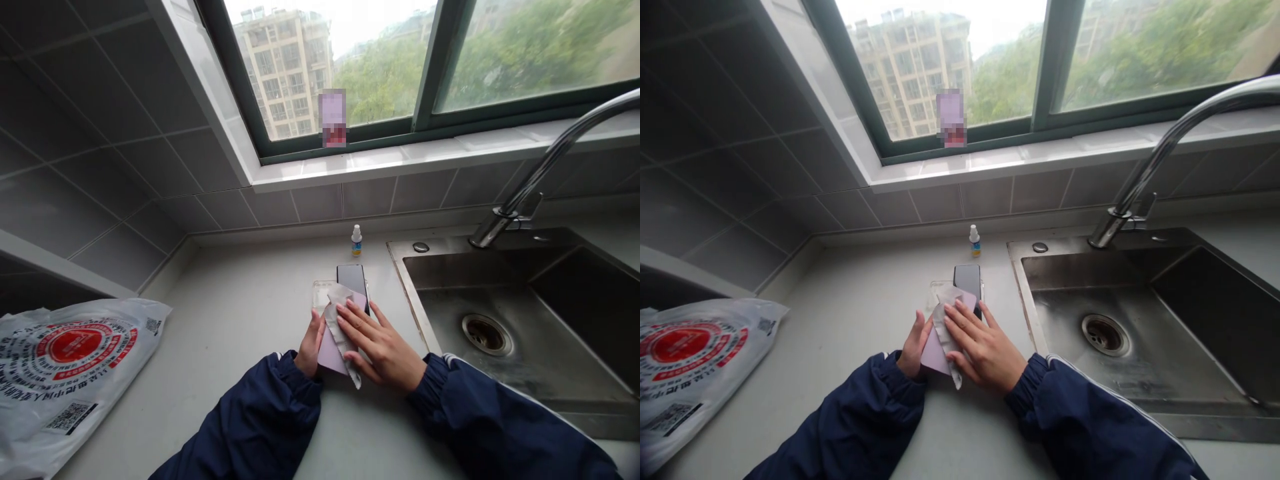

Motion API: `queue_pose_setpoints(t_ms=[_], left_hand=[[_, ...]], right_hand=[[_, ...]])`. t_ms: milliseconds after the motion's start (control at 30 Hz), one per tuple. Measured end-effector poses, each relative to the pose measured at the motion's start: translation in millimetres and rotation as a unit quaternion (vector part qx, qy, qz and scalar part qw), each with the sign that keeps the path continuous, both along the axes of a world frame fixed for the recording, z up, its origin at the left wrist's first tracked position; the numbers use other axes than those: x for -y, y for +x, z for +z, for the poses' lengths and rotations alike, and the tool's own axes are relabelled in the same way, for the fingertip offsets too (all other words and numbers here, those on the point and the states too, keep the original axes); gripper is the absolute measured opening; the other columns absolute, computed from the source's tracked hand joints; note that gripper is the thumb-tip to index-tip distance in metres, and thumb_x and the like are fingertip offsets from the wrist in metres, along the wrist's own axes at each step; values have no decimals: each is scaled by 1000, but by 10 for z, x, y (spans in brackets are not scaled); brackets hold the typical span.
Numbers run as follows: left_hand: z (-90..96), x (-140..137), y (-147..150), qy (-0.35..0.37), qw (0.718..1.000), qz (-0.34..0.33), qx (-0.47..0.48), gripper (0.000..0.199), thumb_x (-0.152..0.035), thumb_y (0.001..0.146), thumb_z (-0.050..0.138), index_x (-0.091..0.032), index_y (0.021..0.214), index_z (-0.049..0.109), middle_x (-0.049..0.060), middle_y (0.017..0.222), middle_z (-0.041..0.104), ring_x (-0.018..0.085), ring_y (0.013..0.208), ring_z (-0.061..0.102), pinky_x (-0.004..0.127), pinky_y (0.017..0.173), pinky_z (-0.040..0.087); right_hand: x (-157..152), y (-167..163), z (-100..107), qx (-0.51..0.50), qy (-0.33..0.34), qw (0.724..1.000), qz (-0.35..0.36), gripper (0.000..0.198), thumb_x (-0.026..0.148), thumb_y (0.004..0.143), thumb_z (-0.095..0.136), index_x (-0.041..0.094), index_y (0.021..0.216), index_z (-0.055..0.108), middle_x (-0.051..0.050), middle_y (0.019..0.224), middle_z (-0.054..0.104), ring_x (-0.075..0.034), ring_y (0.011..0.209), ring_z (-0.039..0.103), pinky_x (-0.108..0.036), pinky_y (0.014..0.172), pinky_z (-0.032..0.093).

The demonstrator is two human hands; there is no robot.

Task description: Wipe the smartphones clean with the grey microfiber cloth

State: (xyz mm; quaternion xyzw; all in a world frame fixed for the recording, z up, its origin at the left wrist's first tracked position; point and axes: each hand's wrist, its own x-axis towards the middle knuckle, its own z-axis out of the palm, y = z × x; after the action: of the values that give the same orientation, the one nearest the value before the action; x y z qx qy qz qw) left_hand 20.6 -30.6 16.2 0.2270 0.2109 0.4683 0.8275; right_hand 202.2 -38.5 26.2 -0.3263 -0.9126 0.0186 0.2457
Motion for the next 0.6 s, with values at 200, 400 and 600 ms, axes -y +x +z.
queue_pose_setpoints(t_ms=[200,400,600], left_hand=[[110,16,28,10,1000,10,6,69,-59,93,40,-21,150,32,12,148,48,26,142,35,39,115,30],[102,4,30,37,999,6,-11,66,-61,91,45,-22,145,42,11,149,46,27,144,32,40,114,32],[2,17,-11,14,1000,-19,3,61,-62,90,45,-18,129,59,11,138,58,28,141,38,40,116,29]], right_hand=[[7,-17,4,-32,-5,999,-28,61,32,99,46,16,154,26,-13,156,30,-29,147,24,-55,118,25],[-7,-22,-38,-27,-25,997,-74,60,31,101,42,15,155,21,-13,158,25,-29,148,18,-56,116,28],[125,-114,7,-15,-17,1000,-2,68,39,99,46,12,155,20,-14,158,23,-32,148,17,-59,118,18]])
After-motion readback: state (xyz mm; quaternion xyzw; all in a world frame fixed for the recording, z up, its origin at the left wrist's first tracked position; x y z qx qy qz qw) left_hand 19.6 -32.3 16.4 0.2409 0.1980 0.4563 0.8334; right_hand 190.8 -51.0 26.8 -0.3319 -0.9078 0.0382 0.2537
